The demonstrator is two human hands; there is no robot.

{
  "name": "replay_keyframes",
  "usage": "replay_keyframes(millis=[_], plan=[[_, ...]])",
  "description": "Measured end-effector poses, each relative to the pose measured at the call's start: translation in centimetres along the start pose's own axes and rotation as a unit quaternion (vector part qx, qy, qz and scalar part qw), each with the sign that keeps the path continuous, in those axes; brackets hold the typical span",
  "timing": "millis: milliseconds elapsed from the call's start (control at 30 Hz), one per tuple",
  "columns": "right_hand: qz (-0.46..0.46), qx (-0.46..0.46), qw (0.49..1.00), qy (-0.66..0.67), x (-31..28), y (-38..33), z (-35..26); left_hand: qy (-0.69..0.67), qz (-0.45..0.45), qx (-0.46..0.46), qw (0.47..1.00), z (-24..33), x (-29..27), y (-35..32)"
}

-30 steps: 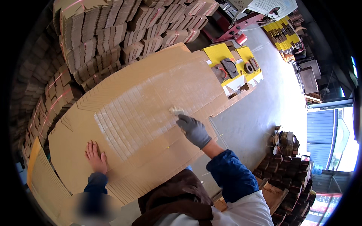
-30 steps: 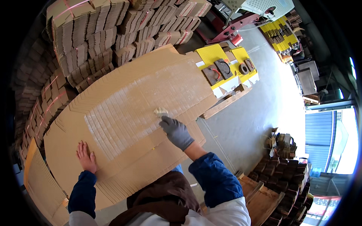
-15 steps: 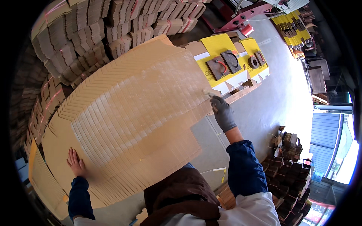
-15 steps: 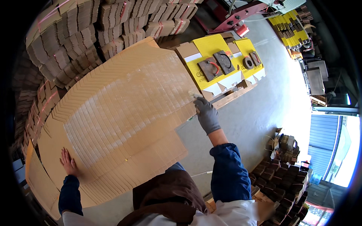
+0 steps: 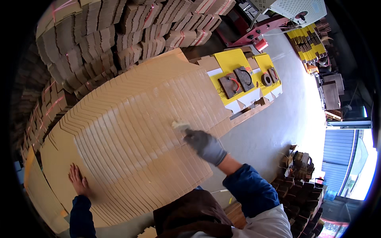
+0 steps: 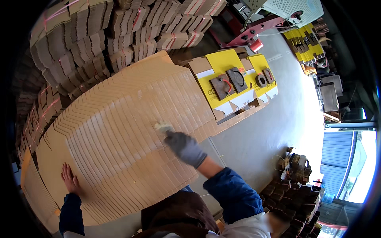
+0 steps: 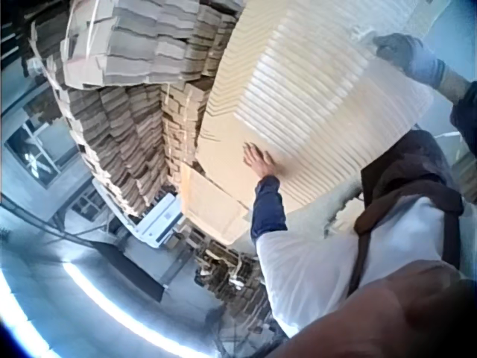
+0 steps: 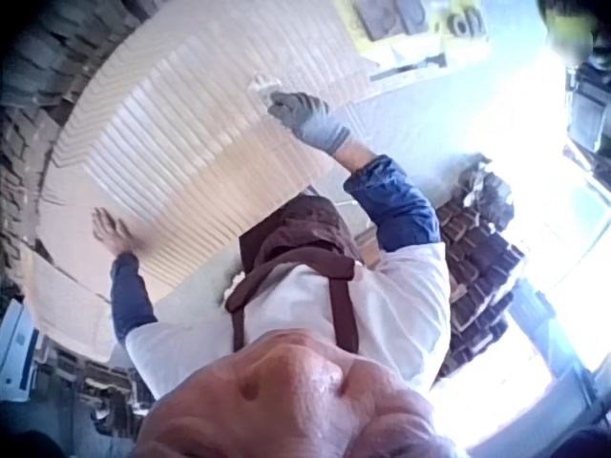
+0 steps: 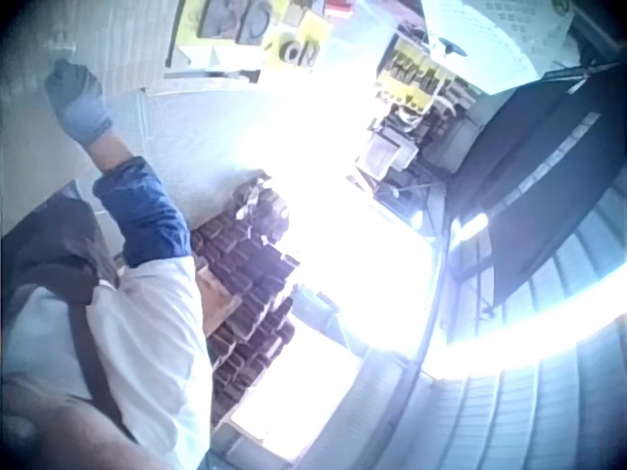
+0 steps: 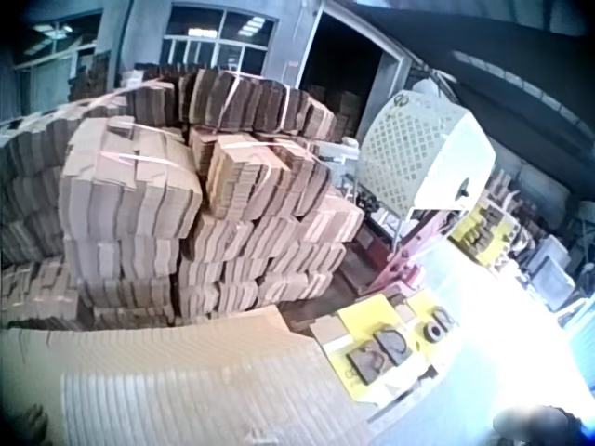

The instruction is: The person applies a white adhesive substance to a large, flat piece of corrugated cardboard using a brush. They repeatedly dip the brush into a small container to reload the adhesive and spread it across the surface of the board in a systematic manner.

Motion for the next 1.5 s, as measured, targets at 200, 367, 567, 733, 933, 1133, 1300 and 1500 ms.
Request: replay_keyframes(millis=[200,367,567,733,933,1133,1300,1500], plan=[[0.083,0.317,0.939,-0.104,-6.5,-0.2,15.6,-0.012,-0.025,-0.003,1.0,0.7,0.1,0.1],[0.046,0.113,0.991,-0.045,-2.9,7.5,11.5,-0.008,-0.019,0.003,1.0,0.1,-0.4,0.2],[0.081,0.154,0.98,-0.093,-3.6,10.6,16.3,-0.021,-0.017,0.011,1.0,-0.3,0.0,-0.3],[0.113,0.188,0.97,-0.105,-4.4,11.4,18.5,-0.034,-0.025,0.011,0.999,0.1,0.0,0.0],[0.102,0.185,0.96,-0.182,-5.8,10.3,21.1,-0.042,-0.015,0.018,0.999,0.9,0.7,0.8],[0.111,-0.042,0.99,-0.081,-0.8,14.0,3.5,-0.048,-0.03,-0.011,0.998,0.2,-0.7,0.2],[0.012,0.113,0.983,-0.142,1.1,13.7,5.8,-0.058,-0.018,-0.02,0.998,0.3,-0.3,0.2],[0.001,-0.005,0.992,-0.127,3.4,14.5,-1.2,-0.046,-0.042,-0.044,0.997,0.8,-0.7,0.1]])
Point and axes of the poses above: each hand's wrist, its own y-axis towards the middle knuckle, its own x-axis out of the palm, z = x × y, the point moved 4 cm from there along y, towards the middle knuckle, and after that the axes turned 2 degrees about -x, right-handed, at the moved point
